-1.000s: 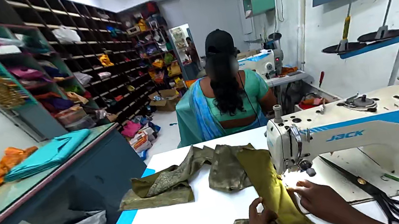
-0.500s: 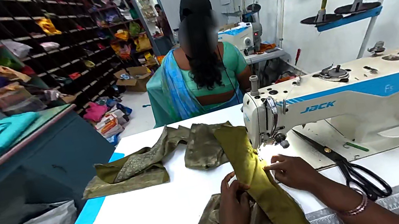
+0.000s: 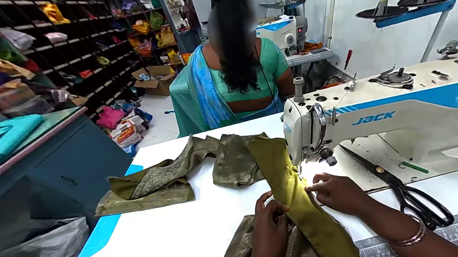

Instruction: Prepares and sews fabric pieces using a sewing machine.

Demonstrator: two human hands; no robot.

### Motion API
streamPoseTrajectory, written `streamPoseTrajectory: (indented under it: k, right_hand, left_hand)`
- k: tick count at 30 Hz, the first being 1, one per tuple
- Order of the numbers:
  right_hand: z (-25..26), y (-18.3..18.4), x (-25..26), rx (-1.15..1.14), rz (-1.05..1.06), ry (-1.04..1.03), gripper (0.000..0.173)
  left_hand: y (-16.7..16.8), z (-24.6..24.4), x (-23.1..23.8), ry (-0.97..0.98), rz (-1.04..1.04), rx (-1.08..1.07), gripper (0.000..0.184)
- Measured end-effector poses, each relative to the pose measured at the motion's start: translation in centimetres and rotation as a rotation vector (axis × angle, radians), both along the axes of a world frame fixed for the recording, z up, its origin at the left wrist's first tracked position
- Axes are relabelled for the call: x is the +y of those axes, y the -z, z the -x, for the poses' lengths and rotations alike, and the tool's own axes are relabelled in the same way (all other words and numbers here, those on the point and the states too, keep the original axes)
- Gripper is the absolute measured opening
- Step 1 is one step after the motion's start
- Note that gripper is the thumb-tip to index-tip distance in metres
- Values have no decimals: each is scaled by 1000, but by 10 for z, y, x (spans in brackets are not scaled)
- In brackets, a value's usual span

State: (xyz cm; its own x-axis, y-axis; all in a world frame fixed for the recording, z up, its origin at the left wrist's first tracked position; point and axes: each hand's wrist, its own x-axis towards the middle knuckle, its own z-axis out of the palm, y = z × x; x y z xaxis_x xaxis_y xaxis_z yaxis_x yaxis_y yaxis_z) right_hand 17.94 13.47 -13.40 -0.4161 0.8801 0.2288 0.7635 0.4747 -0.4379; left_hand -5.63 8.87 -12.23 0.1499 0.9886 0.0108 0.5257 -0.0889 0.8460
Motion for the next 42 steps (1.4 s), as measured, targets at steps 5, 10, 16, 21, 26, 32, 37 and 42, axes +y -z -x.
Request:
streamPoseTrajectory:
  k: [5, 10, 16, 21, 26, 32, 37, 42]
  right_hand:
    - [2, -1, 1, -19, 19, 22, 31]
    - [3, -3, 1, -31, 28, 30, 30]
    - [-4, 2, 0, 75, 8, -45, 25]
    - [-4, -2, -1, 103, 53, -17, 24]
    - [-4, 1, 3, 108, 39, 4, 26]
    - [-6, 2, 5, 127, 32, -17, 26]
    - [-12, 9, 8, 193, 7, -76, 22]
    - [-12, 9, 6, 186, -10, -82, 23]
  left_hand:
    - [-1, 2, 7, 32, 10, 39, 16]
    - [-2, -2, 13, 33, 41, 30, 14]
    - [0, -5, 20, 38, 46, -10, 13]
    - [-4, -5, 29, 36, 73, -7, 9]
    - [-6, 0, 44, 86, 56, 28, 7]
    - [-28, -6, 27, 135, -202, 321, 9]
    - [-29, -30, -17, 125, -10, 245, 37]
    - [3, -27, -12, 39, -75, 9, 48]
